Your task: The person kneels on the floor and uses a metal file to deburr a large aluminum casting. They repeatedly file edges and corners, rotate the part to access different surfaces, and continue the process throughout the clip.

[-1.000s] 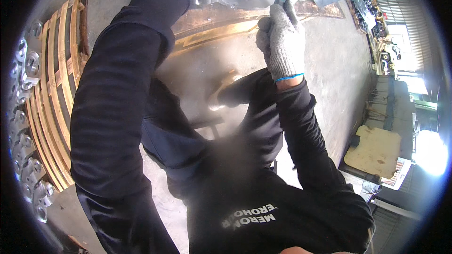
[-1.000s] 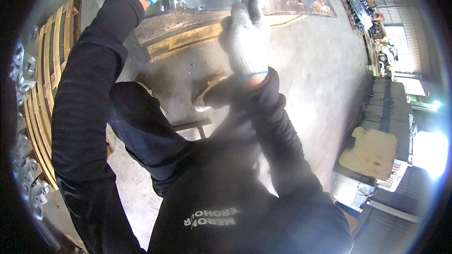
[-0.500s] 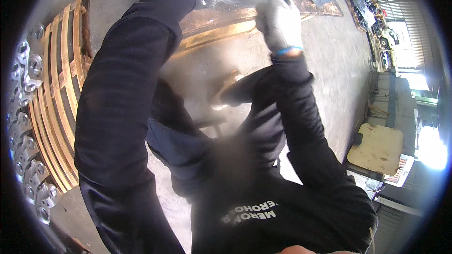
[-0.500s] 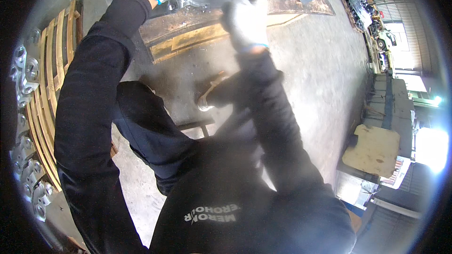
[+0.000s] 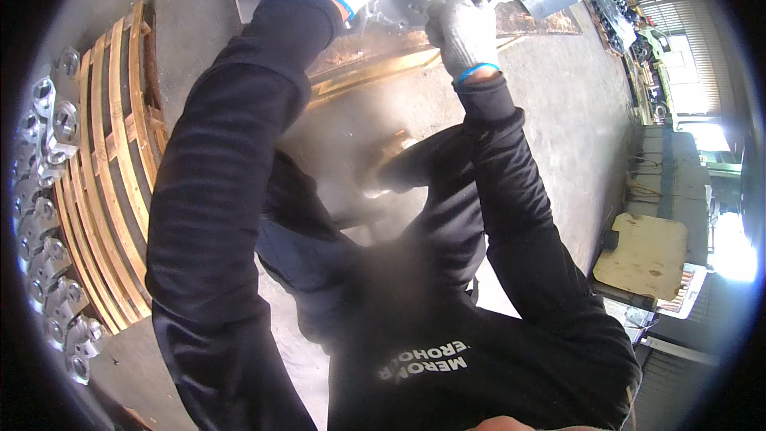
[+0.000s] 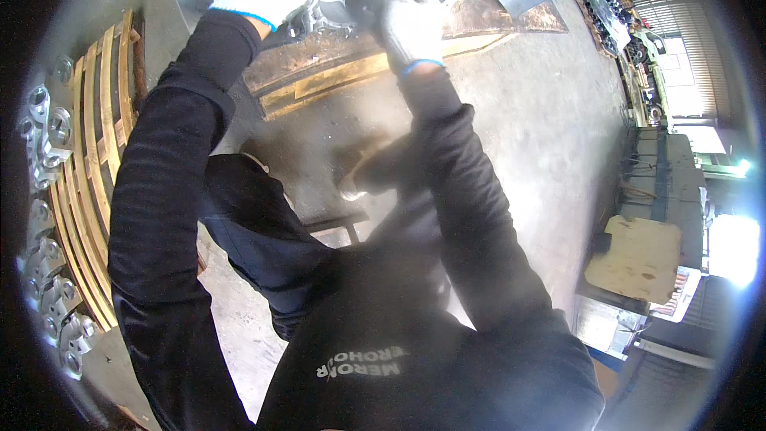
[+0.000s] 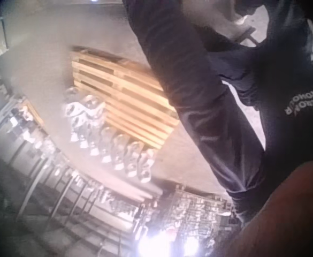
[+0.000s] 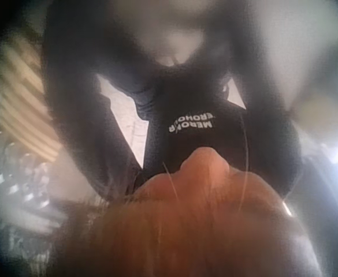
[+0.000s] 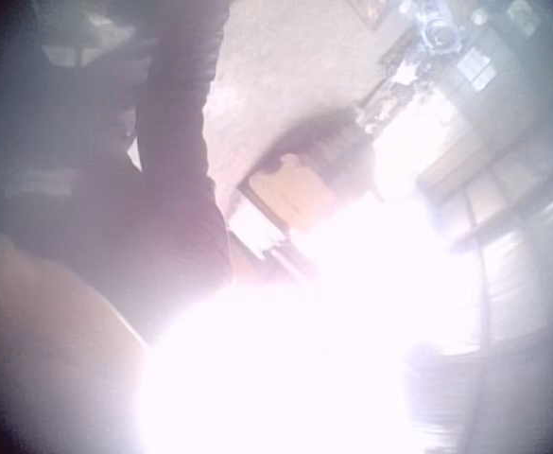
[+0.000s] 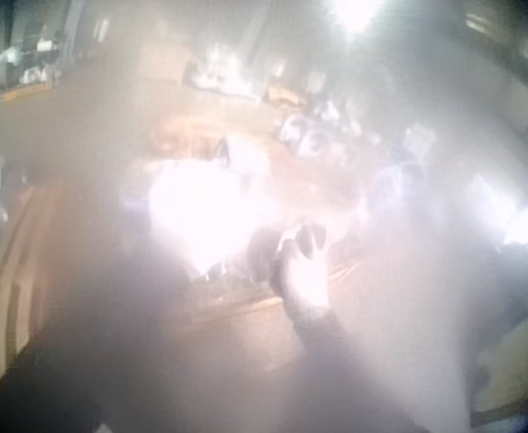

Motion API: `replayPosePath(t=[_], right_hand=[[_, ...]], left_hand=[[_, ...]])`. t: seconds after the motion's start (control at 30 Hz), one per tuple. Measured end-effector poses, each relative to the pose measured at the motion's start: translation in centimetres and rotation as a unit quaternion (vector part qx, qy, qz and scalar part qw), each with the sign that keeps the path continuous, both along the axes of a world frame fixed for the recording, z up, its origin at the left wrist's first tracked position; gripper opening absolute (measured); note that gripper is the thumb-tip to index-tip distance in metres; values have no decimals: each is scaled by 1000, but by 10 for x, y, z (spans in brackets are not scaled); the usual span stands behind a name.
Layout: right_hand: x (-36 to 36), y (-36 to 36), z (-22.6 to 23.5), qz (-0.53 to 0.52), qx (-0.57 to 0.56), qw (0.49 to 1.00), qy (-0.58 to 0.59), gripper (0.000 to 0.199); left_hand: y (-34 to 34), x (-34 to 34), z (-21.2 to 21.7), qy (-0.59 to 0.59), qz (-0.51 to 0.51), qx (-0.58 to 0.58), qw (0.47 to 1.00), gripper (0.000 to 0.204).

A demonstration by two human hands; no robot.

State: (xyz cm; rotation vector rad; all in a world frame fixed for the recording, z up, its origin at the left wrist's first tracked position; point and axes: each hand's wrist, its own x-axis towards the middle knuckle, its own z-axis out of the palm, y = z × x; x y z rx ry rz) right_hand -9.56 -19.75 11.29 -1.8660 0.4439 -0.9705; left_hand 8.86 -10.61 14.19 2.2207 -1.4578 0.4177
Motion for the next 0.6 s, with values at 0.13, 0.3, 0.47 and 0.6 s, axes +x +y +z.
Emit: replayPosePath(t=[0.13,0.3,0.47,0.6], right_hand=[[-16,18,22,23,166,986,25,19],[-9,-15,-2,6,52,999,12,39],[-15,-35,-23,-15,8,1000,2,25],[-29,-17,-16,6,180,983,18,50]], left_hand=[[-3,0,-3,-2,2,-9,1000,56],[-3,3,-1,-15,3,-14,1000,56],[-8,7,-1,-20,15,-29,999,56],[-9,9,-2,-33,11,-37,999,56]])
